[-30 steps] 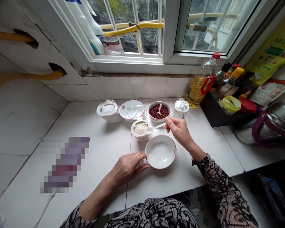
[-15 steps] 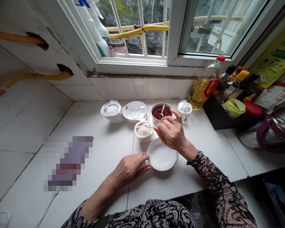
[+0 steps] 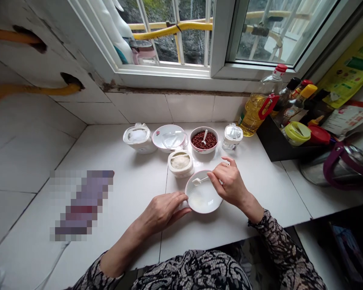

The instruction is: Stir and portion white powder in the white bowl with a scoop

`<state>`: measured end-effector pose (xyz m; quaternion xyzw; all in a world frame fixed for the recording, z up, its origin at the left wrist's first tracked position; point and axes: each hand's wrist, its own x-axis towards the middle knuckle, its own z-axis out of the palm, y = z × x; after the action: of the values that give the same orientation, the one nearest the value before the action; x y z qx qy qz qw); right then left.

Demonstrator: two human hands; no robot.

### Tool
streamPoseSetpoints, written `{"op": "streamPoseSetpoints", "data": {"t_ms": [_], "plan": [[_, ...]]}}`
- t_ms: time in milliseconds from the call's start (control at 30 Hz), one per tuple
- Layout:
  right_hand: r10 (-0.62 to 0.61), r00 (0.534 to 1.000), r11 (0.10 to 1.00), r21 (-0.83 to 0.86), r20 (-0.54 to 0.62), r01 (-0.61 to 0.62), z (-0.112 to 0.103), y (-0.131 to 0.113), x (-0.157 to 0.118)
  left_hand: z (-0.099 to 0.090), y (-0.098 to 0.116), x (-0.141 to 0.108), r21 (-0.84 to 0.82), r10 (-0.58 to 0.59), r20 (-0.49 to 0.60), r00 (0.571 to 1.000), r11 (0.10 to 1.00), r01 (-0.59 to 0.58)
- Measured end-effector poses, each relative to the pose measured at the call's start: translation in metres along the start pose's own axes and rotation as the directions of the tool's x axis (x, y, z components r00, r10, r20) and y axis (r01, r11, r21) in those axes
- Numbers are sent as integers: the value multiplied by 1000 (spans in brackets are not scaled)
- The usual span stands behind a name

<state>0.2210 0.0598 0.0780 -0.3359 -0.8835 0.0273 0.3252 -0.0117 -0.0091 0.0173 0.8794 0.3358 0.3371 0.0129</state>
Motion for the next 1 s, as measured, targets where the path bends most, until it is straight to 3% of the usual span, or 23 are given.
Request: {"op": "streamPoseSetpoints", "data": {"t_ms": [133, 333, 600, 1000], "plan": [[-52, 995, 993, -100, 84, 60, 12, -5, -6, -1, 1, 1, 2, 10, -6, 1000, 1000, -10], [-56, 986, 995, 88, 158, 42, 15, -11, -10, 0, -1, 1, -4, 2, -9, 1000, 1000, -2], [119, 980, 960, 234, 162, -155, 14, -10, -18, 0, -1, 1, -5, 6, -11, 1000, 1000, -6], [399, 900, 805, 402, 177, -437, 3, 1, -21, -2, 0, 2, 8, 6, -20, 1000, 1000, -6]]}}
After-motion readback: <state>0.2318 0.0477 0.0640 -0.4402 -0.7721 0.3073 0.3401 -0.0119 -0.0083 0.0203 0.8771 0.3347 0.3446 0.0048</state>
